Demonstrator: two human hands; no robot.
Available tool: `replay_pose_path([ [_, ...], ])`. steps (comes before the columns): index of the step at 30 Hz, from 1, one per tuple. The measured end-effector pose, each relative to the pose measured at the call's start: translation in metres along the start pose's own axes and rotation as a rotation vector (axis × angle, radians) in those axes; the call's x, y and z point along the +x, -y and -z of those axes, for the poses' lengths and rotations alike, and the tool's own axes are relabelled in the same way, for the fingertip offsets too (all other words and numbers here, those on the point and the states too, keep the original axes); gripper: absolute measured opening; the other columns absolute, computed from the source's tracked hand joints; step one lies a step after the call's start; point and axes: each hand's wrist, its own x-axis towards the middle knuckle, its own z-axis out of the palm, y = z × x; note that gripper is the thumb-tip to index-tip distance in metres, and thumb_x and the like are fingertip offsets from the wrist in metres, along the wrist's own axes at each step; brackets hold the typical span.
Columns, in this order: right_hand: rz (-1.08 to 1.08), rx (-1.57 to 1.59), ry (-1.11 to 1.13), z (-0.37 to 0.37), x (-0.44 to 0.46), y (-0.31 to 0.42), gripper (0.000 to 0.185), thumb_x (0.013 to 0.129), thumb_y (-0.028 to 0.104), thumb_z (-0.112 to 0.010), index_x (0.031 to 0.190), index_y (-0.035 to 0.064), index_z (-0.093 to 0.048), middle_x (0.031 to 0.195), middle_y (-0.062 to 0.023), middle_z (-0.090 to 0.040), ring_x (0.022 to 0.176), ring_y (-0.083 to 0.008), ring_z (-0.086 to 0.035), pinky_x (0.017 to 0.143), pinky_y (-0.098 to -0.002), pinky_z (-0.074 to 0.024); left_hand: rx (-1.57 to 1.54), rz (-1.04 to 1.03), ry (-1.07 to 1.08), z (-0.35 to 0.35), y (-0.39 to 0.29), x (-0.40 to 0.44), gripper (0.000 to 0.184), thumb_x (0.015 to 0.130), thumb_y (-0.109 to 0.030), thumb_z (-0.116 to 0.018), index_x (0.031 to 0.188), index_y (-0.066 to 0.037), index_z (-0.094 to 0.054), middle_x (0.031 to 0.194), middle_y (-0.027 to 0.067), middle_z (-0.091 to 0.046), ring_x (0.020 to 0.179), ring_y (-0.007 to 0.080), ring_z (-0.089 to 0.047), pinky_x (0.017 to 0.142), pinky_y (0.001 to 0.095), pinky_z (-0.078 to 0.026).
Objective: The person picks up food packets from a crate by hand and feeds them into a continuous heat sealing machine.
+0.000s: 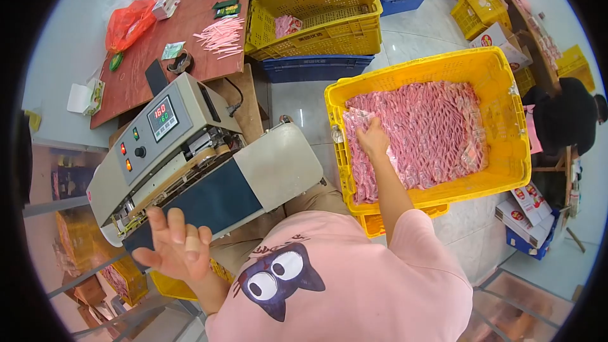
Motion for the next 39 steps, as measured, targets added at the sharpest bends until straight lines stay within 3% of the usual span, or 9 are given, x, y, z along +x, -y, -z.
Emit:
replay_pose_path([
  [1, 0.107, -0.025, -0.054, -0.003, 0.000, 0.001, 0.066, 0.068, 0.052, -0.059, 0.116, 0.0100, -0.040, 0.100, -0.0235, -0.056, 0.091, -0.0352, -0.057, 0.077, -0.0460, -0.0438, -0.014, -0.021, -0.053, 0.011, 0.000, -0.011, 0.059, 0.085, -0.041, -0.051, 0.129, -0.006, -0.030, 0.102, 0.0208, -0.048, 0.081, 0.0346, -0.057, 0.084, 0.0482, -0.036],
  [4, 0.147, -0.220, 0.060, 0.000, 0.010, 0.013, 0.070, 0.069, 0.053, -0.058, 0.118, 0.0057, -0.040, 0.109, -0.0242, -0.051, 0.097, -0.0353, -0.054, 0.079, -0.0437, -0.0446, 0.013, -0.047, -0.160, 0.031, 0.006, -0.032, 0.055, 0.087, -0.041, -0.047, 0.126, -0.005, -0.035, 0.101, 0.0175, -0.050, 0.081, 0.0309, -0.056, 0.082, 0.0449, -0.037],
  [9, 0.281, -0.445, 0.353, 0.013, 0.039, 0.017, 0.059, 0.071, 0.044, -0.061, 0.113, 0.0054, -0.047, 0.099, -0.0210, -0.059, 0.091, -0.0321, -0.059, 0.079, -0.0411, -0.0456, -0.007, -0.045, -0.298, 0.051, 0.018, -0.050, 0.049, 0.089, -0.038, -0.045, 0.124, -0.004, -0.039, 0.097, 0.0136, -0.051, 0.079, 0.0254, -0.053, 0.080, 0.0421, -0.037],
  [13, 0.290, -0.290, 0.444, 0.033, 0.067, 0.004, 0.052, 0.070, 0.032, -0.059, 0.111, 0.0031, -0.047, 0.092, -0.0221, -0.061, 0.084, -0.0326, -0.060, 0.076, -0.0400, -0.0470, -0.005, -0.032, -0.350, 0.055, 0.023, -0.057, 0.045, 0.089, -0.035, -0.045, 0.123, -0.005, -0.041, 0.095, 0.0128, -0.051, 0.079, 0.0249, -0.053, 0.080, 0.0405, -0.039],
  [20, 0.206, -0.344, -0.077, 0.012, 0.053, -0.019, 0.052, 0.073, 0.029, -0.054, 0.118, 0.0053, -0.042, 0.101, -0.0202, -0.056, 0.080, -0.0366, -0.059, 0.068, -0.0446, -0.0480, 0.215, -0.041, -0.395, 0.059, 0.027, -0.060, 0.040, 0.087, -0.029, -0.050, 0.119, -0.005, -0.044, 0.093, 0.0121, -0.053, 0.078, 0.0237, -0.054, 0.077, 0.0376, -0.039],
  [23, 0.411, -0.485, -0.228, 0.006, 0.041, -0.015, 0.055, 0.078, 0.036, -0.055, 0.124, 0.0110, -0.038, 0.098, -0.0131, -0.054, 0.072, -0.0296, -0.060, 0.060, -0.0384, -0.0496, 0.222, -0.022, -0.433, 0.055, 0.031, -0.055, 0.040, 0.084, -0.024, -0.055, 0.115, -0.001, -0.044, 0.091, 0.0146, -0.055, 0.079, 0.0244, -0.055, 0.074, 0.0383, -0.045],
  [26, 0.487, -0.463, -0.145, 0.003, 0.047, -0.025, 0.048, 0.079, 0.033, -0.056, 0.120, 0.0124, -0.042, 0.094, -0.0127, -0.055, 0.073, -0.0293, -0.060, 0.059, -0.0383, -0.0493, 0.324, 0.018, -0.471, 0.054, 0.035, -0.053, 0.035, 0.084, -0.020, -0.055, 0.111, 0.000, -0.046, 0.090, 0.0144, -0.056, 0.080, 0.0225, -0.056, 0.073, 0.0369, -0.048],
  [34, 0.209, -0.097, 0.011, 0.022, 0.092, -0.053, 0.040, 0.067, 0.025, -0.065, 0.102, 0.0130, -0.051, 0.077, -0.0176, -0.061, 0.072, -0.0360, -0.059, 0.063, -0.0430, -0.0455, 0.503, 0.141, -0.556, 0.059, 0.053, -0.051, 0.027, 0.084, -0.010, -0.053, 0.107, 0.001, -0.049, 0.091, 0.0117, -0.057, 0.082, 0.0200, -0.057, 0.076, 0.0365, -0.048],
  [39, 0.462, -0.010, 0.012, 0.111, 0.060, 0.006, 0.038, 0.067, 0.019, -0.066, 0.103, 0.0110, -0.054, 0.078, -0.0152, -0.062, 0.070, -0.0289, -0.062, 0.061, -0.0367, -0.0477, 0.850, 0.276, -0.408, 0.069, 0.068, -0.036, 0.038, 0.077, -0.007, -0.062, 0.111, 0.000, -0.048, 0.095, 0.0085, -0.053, 0.088, 0.0174, -0.055, 0.080, 0.0306, -0.045],
])
